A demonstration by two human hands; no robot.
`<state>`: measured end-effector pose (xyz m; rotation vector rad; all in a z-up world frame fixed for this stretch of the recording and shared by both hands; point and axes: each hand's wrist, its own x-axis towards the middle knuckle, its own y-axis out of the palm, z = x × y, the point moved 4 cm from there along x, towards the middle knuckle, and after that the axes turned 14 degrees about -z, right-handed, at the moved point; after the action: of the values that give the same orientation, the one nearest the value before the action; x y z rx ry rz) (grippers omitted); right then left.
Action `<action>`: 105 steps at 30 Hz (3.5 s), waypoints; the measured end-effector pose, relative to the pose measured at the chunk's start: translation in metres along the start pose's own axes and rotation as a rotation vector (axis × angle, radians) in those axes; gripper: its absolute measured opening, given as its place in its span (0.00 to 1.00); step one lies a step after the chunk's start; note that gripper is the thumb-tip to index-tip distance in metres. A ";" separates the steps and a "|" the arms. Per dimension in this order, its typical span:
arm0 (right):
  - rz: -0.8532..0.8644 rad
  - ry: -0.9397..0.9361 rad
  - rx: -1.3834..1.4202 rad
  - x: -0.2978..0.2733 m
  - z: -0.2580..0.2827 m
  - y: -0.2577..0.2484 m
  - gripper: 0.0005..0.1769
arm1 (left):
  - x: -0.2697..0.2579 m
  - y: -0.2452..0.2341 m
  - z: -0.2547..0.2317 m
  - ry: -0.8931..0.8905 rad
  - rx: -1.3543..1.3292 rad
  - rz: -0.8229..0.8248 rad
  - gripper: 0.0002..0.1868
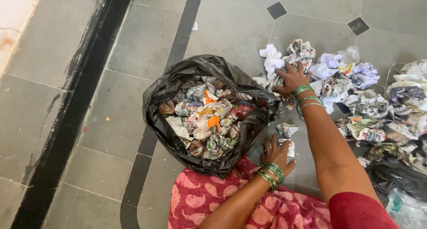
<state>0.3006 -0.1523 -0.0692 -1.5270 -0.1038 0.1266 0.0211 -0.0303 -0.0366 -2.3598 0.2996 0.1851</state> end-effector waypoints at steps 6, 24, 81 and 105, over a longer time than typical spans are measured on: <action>-0.049 0.014 0.091 -0.060 -0.027 0.011 0.44 | 0.003 0.004 0.009 0.018 -0.002 -0.084 0.36; -0.183 0.026 -0.022 -0.137 -0.003 -0.077 0.14 | 0.008 0.012 0.018 0.025 0.022 -0.074 0.41; -0.354 0.470 1.580 -0.329 -0.030 -0.041 0.15 | 0.019 -0.007 0.010 0.279 -0.551 -0.108 0.38; -0.762 0.659 1.788 -0.327 -0.049 -0.062 0.29 | 0.019 -0.007 0.007 0.262 -0.642 0.067 0.20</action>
<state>-0.0148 -0.2511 -0.0056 0.3645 -0.0076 -0.7269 0.0406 -0.0235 -0.0414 -3.0193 0.5042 -0.0047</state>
